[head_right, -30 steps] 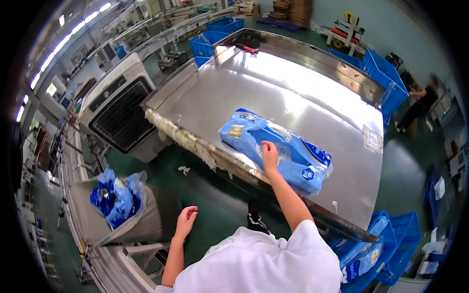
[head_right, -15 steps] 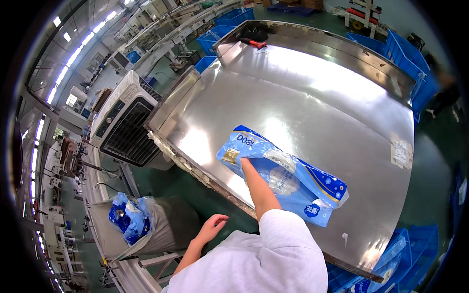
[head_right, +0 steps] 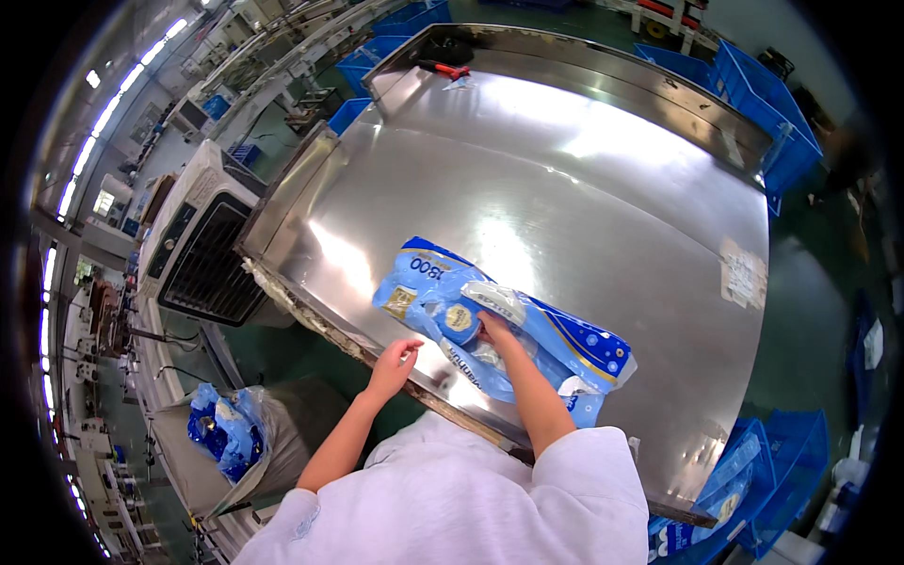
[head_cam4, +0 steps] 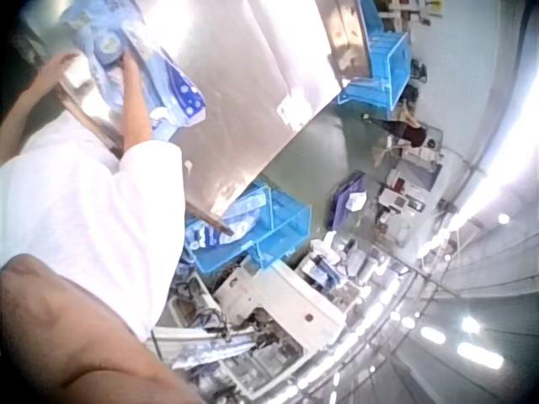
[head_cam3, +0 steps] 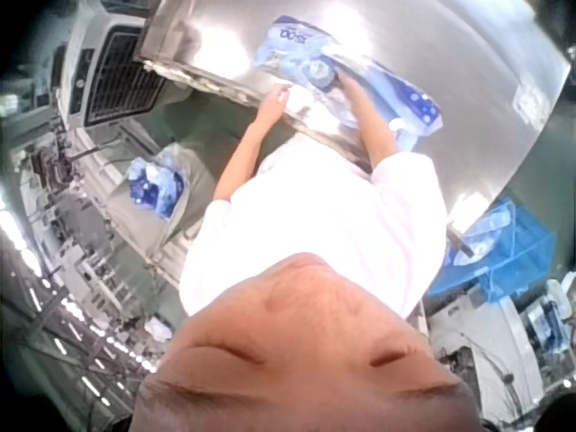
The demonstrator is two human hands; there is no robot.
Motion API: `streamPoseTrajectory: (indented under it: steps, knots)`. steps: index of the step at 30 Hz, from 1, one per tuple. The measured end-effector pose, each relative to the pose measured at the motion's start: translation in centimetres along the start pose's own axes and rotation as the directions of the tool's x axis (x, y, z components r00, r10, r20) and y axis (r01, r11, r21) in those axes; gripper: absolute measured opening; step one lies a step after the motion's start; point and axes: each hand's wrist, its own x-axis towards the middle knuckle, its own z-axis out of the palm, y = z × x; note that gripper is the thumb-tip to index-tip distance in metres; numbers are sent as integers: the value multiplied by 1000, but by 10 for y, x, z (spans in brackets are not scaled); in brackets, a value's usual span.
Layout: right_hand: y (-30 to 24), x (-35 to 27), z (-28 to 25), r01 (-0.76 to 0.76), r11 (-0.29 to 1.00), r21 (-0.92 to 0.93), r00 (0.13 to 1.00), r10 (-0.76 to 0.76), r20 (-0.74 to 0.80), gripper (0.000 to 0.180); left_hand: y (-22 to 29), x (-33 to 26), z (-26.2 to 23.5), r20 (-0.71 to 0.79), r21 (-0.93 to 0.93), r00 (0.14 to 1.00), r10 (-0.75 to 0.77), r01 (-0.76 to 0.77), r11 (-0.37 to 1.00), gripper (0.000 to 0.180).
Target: The person unpacks multi-roll toilet paper packages from blue crates, opens the plastic wrap, and places individual rolls onto a conveyor belt. The person repeats this process for multiple packages, discarding empty plastic wrappers into a nearby bin.
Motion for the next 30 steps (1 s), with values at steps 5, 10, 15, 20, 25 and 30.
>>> streamPoseTrajectory:
  steps: [5, 10, 15, 20, 25, 30]
  knots:
    - [26, 7, -58, 210, 915, -344, 937, -289, -198, 30, 24, 62, 44, 192, 103, 922, 336, -360, 927, 22]
    - [2, -42, -49, 368, 569, -735, 714, -680, -169, 42, -38, 110, 90, 185, 754, 963, -194, -13, 657, 26]
    - [-25, -69, -69, 234, 501, -833, 791, -596, -136, 44, -51, 176, 81, 220, 818, 960, -173, -85, 569, 45]
    - [-71, -133, -6, 335, 242, -911, 881, -422, 213, 76, -67, 205, 94, 124, 850, 957, -262, 34, 526, 47]
    - [-47, -98, 15, 312, -58, -948, 744, -606, 282, 82, -95, 226, 102, -8, 904, 1000, 2, 7, 427, 36]
    - [-65, -131, 11, 236, 214, -948, 885, -449, 118, 80, -112, 224, 88, 119, 895, 990, 74, -139, 425, 34]
